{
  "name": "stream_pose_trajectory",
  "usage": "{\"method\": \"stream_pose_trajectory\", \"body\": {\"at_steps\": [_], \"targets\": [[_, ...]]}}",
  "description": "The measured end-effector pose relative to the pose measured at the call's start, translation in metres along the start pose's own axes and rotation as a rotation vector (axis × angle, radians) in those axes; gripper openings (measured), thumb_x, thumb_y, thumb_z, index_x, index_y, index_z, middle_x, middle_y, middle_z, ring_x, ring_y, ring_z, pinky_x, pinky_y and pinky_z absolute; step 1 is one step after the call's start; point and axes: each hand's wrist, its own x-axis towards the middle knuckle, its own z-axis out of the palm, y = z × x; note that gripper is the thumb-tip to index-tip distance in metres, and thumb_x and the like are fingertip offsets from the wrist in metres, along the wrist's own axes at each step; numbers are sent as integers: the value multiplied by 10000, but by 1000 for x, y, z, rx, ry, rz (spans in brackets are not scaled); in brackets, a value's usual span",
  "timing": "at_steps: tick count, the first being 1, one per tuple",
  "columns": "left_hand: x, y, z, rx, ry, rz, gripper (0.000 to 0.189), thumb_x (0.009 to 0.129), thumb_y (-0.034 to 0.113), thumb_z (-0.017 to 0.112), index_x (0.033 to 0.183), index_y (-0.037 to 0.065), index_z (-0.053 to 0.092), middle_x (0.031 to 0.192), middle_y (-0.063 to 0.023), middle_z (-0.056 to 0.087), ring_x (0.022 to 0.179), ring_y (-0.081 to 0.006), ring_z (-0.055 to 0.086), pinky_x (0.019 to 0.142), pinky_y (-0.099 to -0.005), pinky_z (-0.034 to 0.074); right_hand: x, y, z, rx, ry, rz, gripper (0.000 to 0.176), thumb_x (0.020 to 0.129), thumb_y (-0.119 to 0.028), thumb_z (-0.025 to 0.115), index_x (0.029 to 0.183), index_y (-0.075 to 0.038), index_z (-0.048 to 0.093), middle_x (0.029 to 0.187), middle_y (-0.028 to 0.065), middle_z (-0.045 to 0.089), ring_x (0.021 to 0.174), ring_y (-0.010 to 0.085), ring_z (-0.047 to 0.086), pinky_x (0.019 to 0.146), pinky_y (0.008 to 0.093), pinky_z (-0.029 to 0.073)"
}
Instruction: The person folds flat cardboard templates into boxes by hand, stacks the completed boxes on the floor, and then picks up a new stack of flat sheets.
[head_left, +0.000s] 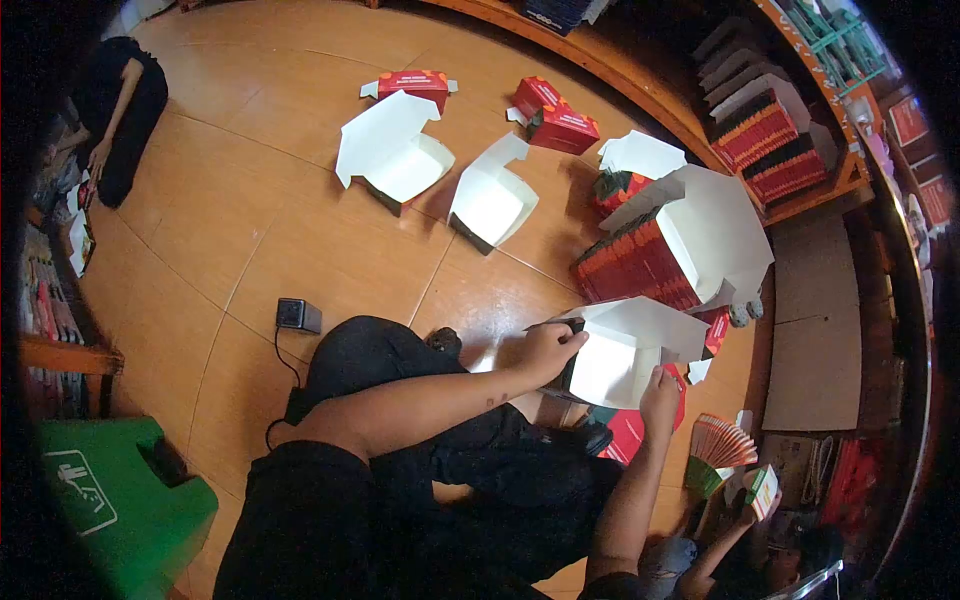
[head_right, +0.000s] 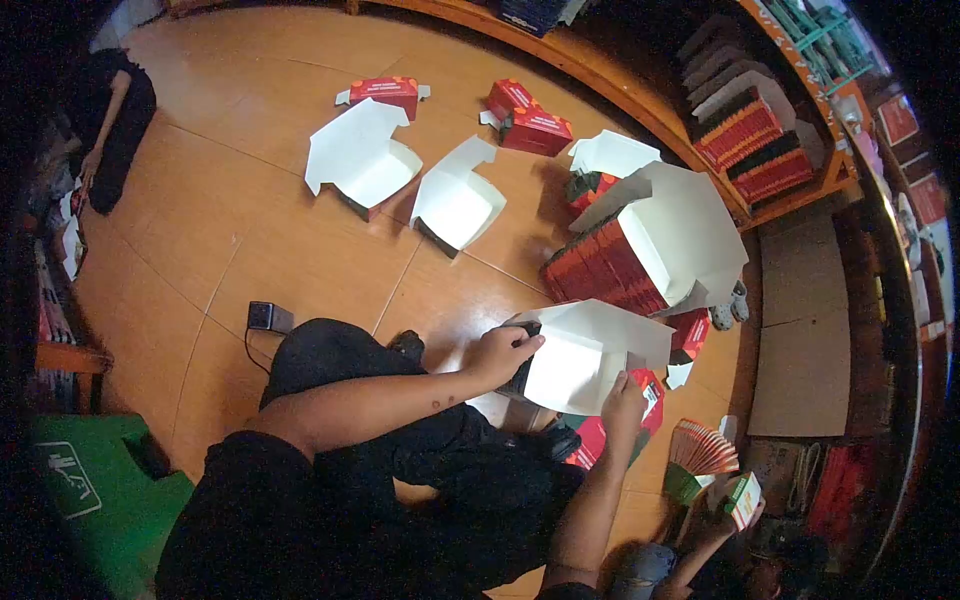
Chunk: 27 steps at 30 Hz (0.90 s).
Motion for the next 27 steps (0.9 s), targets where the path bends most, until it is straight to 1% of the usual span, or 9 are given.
{"method": "stream_pose_trajectory", "body": {"at_steps": [7,11,12,14,16,20,23,25,27], "targets": [[-4,-1,-10,120,60,-27,497,914,448,528,834,-13,694,844,-237,674,790,-394,663,720,-470,503,-3,14,1,167,12,20,429,1018,-307,419,1000,72,620,907,265,653,866,391,647,781,446,485],[16,50,-75,634,-401,-94,413,877,347,501,911,-9,709,944,-265,675,858,-405,669,821,-489,515,-1,27,-1,446,136,103,447,1027,-360,462,1061,58,616,890,74,637,849,162,581,772,330,475],[43,20,-88,894,-434,369,286,848,295,571,840,44,707,785,-220,674,803,-391,673,735,-499,531,1,36,1,468,140,52,439,1028,-349,464,1054,61,617,891,72,630,844,156,572,768,320,468],[74,37,-116,441,165,-78,204,849,273,601,884,95,693,866,-232,651,796,-385,664,714,-488,534,4,36,0,557,77,17,406,1026,-315,481,1044,67,619,900,71,626,837,144,548,763,306,453],[96,28,-128,896,796,96,228,829,217,604,1007,127,714,1319,-283,493,980,-429,625,895,-446,495,6,39,6,504,64,32,408,1010,-323,498,1071,60,623,944,129,649,890,202,591,813,336,461],[144,-40,-157,1027,1075,179,252,819,215,626,1011,79,715,1248,-276,563,1012,-440,615,950,-451,463,-6,9,-4,336,131,50,398,977,-318,543,1097,51,632,1017,205,676,955,274,643,864,366,477],[161,-54,-182,646,604,-25,307,842,249,637,1075,56,687,1138,-206,643,1095,-381,595,965,-414,464,-7,8,-5,459,124,28,398,966,-318,561,1107,48,633,1014,209,681,936,277,653,847,365,490],[155,-34,-178,398,961,206,234,876,170,589,1005,4,693,984,-211,681,987,-388,631,884,-439,490,-6,10,0,466,153,36,375,970,-299,560,1099,45,636,983,187,682,902,251,652,814,348,494],[127,38,-185,468,986,392,203,927,139,536,956,28,703,928,-201,674,874,-385,638,779,-452,497,-3,16,1,451,182,46,352,973,-280,559,1091,42,640,953,165,684,867,226,652,781,330,499]]}}
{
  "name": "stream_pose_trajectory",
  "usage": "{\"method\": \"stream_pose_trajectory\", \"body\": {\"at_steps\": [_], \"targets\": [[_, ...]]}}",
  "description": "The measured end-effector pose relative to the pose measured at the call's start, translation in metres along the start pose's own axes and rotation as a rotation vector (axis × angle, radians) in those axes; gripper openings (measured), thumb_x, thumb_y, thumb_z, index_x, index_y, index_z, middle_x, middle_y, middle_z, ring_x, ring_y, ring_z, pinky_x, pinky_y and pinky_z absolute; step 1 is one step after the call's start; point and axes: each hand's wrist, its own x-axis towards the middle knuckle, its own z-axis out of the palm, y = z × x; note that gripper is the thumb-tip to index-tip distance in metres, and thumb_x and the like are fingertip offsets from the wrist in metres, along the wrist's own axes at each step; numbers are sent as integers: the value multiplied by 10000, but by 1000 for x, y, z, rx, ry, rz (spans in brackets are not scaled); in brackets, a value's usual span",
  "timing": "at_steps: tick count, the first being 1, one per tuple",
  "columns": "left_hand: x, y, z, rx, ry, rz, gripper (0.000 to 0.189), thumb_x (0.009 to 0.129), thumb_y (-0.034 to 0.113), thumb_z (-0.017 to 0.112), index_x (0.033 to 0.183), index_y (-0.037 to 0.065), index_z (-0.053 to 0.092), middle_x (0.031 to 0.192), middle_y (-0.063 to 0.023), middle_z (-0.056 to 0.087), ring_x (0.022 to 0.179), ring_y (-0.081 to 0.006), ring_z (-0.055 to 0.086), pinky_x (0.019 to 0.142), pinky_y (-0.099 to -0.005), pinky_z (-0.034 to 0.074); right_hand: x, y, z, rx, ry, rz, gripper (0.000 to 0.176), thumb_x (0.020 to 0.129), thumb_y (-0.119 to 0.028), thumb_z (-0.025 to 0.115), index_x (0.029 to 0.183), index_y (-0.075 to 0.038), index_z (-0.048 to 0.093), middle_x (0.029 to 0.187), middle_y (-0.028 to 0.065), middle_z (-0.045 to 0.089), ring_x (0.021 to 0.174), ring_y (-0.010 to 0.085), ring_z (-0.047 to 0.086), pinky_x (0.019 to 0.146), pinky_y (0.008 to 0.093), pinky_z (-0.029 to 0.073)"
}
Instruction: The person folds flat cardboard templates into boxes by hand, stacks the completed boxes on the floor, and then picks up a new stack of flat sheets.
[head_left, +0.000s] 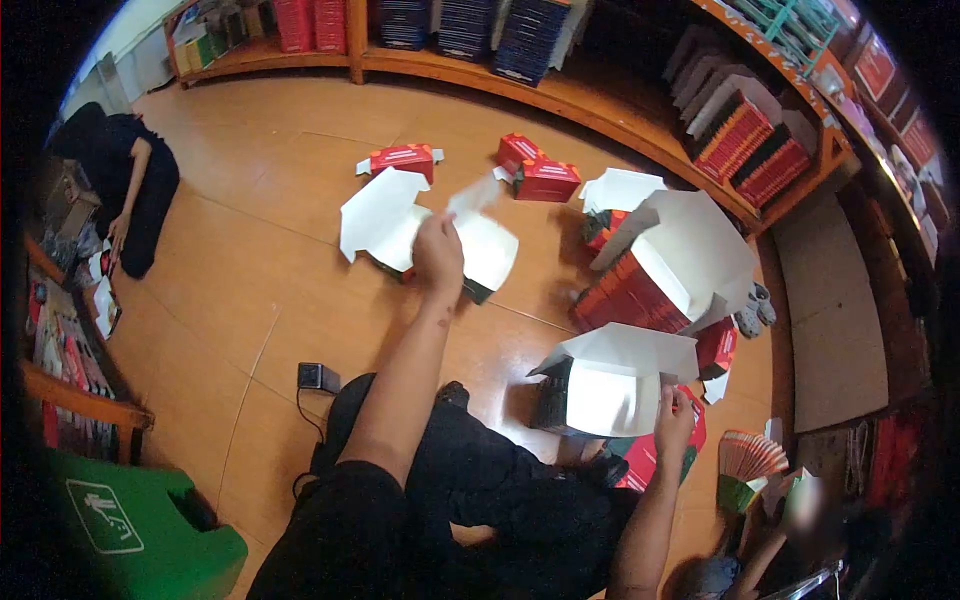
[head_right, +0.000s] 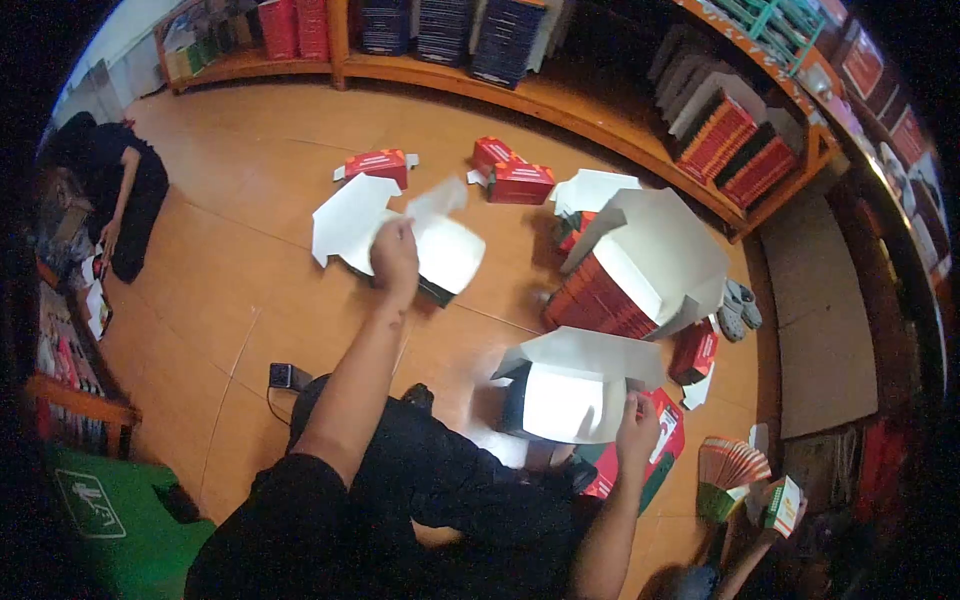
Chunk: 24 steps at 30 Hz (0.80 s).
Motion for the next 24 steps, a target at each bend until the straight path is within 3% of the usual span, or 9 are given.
{"method": "stream_pose_trajectory", "body": {"at_steps": [2,4,6,8,10,11,14,15,24], "targets": [[21,48,-35,-167,149,159,124,888,85,606,927,29,709,912,-179,683,845,-334,659,757,-393,515,2,3,-1,221,25,34,305,992,-244,539,1037,35,654,876,108,663,786,157,627,712,287,495],[29,90,-70,-415,239,154,123,861,1,651,957,16,726,981,-101,723,914,-174,673,817,-288,508,-1,-5,-1,311,95,-14,266,1001,-221,535,1040,17,646,832,63,626,754,125,597,680,261,486],[29,114,-104,-535,273,315,161,832,-94,633,931,-1,719,1040,-94,686,908,-173,655,775,-273,522,-5,-14,-3,859,-7,-97,252,1002,-216,539,1088,6,622,855,52,616,765,143,601,684,280,504],[9,140,-134,-737,190,177,187,791,-105,644,927,-1,720,1020,-138,692,970,-223,662,855,-304,518,-13,-24,-11,1009,-137,-111,446,974,-343,582,1261,-6,525,1047,88,603,914,194,610,760,331,522],[-6,152,-154,-850,-96,326,212,775,-113,643,928,10,724,1005,-132,692,943,-208,669,824,-284,527,-30,-70,-22,1392,-331,-133,780,901,-560,596,1399,-1,381,1250,123,519,1127,239,549,879,388,507],[-10,160,-159,-804,-180,445,212,756,-112,665,919,10,724,986,-118,689,872,-173,661,743,-259,525,-32,-69,-27,1346,-436,-141,990,817,-700,591,1471,-29,271,1398,133,421,1291,277,436,988,444,454],[-32,186,-166,-745,-450,624,276,689,-103,702,929,33,726,949,-95,696,813,-163,683,648,-268,549,-37,-10,-26,1411,-513,-148,1045,788,-734,591,1489,-35,257,1461,138,384,1330,288,402,1054,458,396],[-45,189,-158,-748,-489,644,282,691,-82,710,942,45,726,960,-86,699,814,-176,692,655,-288,559,-20,111,-22,1478,-508,-75,1159,739,-804,569,1512,-20,208,1527,151,309,1363,288,366,1111,458,323],[-97,195,-125,-545,-437,733,160,741,20,707,898,49,709,966,-75,705,790,-198,705,669,-315,573,-51,-17,-48,1158,-380,5,1222,712,-850,535,1518,-4,180,1537,151,296,1367,279,360,1123,447,302]]}}
